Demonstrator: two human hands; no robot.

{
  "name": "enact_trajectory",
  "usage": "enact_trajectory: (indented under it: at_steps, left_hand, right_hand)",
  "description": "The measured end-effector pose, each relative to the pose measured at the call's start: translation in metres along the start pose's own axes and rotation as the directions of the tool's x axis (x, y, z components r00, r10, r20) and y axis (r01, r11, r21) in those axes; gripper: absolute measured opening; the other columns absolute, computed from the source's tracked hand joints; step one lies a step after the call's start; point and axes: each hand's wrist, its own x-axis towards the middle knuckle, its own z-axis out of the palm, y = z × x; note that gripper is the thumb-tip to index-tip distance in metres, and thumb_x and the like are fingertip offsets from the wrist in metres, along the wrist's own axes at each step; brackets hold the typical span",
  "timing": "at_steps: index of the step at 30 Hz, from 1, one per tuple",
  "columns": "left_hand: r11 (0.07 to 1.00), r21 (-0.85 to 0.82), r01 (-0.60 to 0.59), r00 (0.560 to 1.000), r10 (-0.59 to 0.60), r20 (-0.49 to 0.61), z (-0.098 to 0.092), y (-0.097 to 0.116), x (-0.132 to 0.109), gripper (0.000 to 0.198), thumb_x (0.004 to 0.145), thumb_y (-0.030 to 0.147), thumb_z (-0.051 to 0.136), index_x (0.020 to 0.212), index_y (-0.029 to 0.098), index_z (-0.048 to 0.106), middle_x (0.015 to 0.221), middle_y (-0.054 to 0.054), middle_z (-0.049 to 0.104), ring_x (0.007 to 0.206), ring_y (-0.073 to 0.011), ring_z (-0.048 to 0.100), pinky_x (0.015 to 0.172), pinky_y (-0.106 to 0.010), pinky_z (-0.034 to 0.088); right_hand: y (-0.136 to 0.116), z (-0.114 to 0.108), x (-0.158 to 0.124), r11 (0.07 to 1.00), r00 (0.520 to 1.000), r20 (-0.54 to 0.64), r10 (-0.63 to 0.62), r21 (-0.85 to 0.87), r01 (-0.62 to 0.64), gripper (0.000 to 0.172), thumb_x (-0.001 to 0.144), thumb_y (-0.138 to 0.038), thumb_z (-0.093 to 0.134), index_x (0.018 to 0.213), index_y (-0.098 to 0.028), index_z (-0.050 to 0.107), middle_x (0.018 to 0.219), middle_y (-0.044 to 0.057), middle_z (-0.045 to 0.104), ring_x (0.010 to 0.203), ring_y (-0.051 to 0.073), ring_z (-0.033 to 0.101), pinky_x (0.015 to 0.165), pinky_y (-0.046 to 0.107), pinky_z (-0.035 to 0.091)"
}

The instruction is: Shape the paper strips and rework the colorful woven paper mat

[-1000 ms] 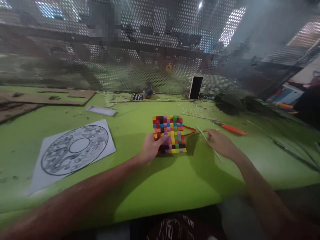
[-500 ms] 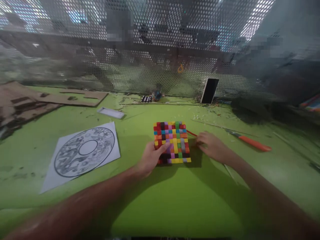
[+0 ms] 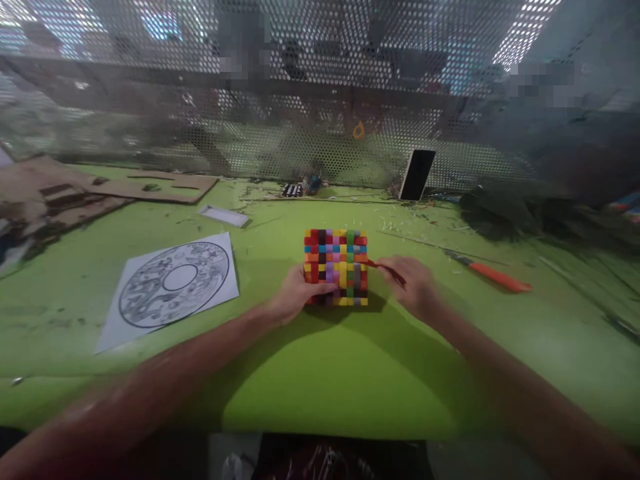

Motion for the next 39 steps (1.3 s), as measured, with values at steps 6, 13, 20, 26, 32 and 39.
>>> enact_trajectory:
  at_steps: [6, 13, 20, 26, 32, 39]
  left_hand:
    - [0.994, -0.077, -0.071, 0.997, 0.069, -0.026, 0.005, 0.0, 0.009, 0.046, 0.058, 0.027, 0.096, 0.098, 0.012, 0.077, 0.102, -0.011, 0.079, 0.084, -0.0188, 0.076, 0.088, -0.034, 0.062]
    - [0.975, -0.015, -0.223, 0.974, 0.222, -0.036, 0.009, 0.007, 0.031, 0.043, 0.061, 0.031, 0.093, 0.099, 0.015, 0.079, 0.098, -0.007, 0.079, 0.084, -0.0182, 0.074, 0.088, -0.035, 0.06]
    - [0.711, 0.466, -0.527, 0.849, 0.467, 0.248, -0.016, 0.012, 0.043, 0.006, 0.07, 0.022, 0.083, 0.068, 0.019, 0.078, 0.123, -0.014, 0.067, 0.116, -0.0262, 0.063, 0.107, -0.046, 0.05]
    - [0.552, 0.618, -0.56, 0.828, 0.384, 0.409, -0.03, 0.013, 0.039, 0.034, 0.072, 0.003, 0.056, 0.081, 0.024, 0.081, 0.127, -0.009, 0.062, 0.125, -0.0253, 0.057, 0.115, -0.046, 0.043]
    - [0.559, 0.63, -0.539, 0.837, 0.434, 0.332, -0.035, 0.017, 0.038, 0.039, 0.074, 0.005, 0.053, 0.096, 0.022, 0.079, 0.122, -0.01, 0.066, 0.121, -0.0247, 0.059, 0.108, -0.044, 0.049]
    - [0.435, 0.767, -0.471, 0.857, 0.431, 0.282, -0.031, 0.017, 0.035, 0.027, 0.083, 0.032, 0.071, 0.106, 0.018, 0.075, 0.115, -0.014, 0.067, 0.11, -0.0294, 0.061, 0.101, -0.047, 0.049]
  right_hand:
    - [-0.008, 0.0, 0.004, 0.996, 0.998, -0.035, 0.054, 0.066, -0.052, 0.025, 0.101, -0.033, 0.048, 0.106, -0.022, 0.071, 0.099, 0.009, 0.077, 0.078, 0.021, 0.068, 0.075, 0.035, 0.054]
    - [0.01, 0.003, 0.009, 0.992, 0.972, -0.219, 0.083, 0.112, -0.06, 0.02, 0.098, -0.033, 0.053, 0.096, -0.024, 0.071, 0.09, 0.008, 0.075, 0.085, 0.024, 0.066, 0.086, 0.042, 0.052]
    - [0.04, -0.014, 0.014, 0.878, 0.967, -0.029, 0.254, 0.426, -0.218, 0.015, 0.085, -0.029, 0.057, 0.075, -0.024, 0.066, 0.078, 0.006, 0.072, 0.079, 0.024, 0.069, 0.08, 0.042, 0.058]
    - [0.058, -0.011, 0.014, 0.895, 0.952, 0.109, 0.285, 0.325, -0.305, 0.012, 0.084, -0.024, 0.058, 0.08, -0.023, 0.069, 0.081, 0.006, 0.075, 0.075, 0.023, 0.071, 0.078, 0.042, 0.06]
    - [0.048, -0.016, 0.017, 0.977, 0.963, 0.189, 0.194, -0.125, -0.172, 0.029, 0.085, -0.011, 0.057, 0.106, -0.02, 0.075, 0.091, 0.008, 0.077, 0.083, 0.026, 0.072, 0.088, 0.047, 0.054]
    - [0.03, -0.011, 0.015, 0.975, 0.949, 0.274, 0.154, -0.199, -0.101, 0.043, 0.088, -0.006, 0.049, 0.121, -0.02, 0.072, 0.116, 0.01, 0.075, 0.096, 0.025, 0.071, 0.083, 0.04, 0.054]
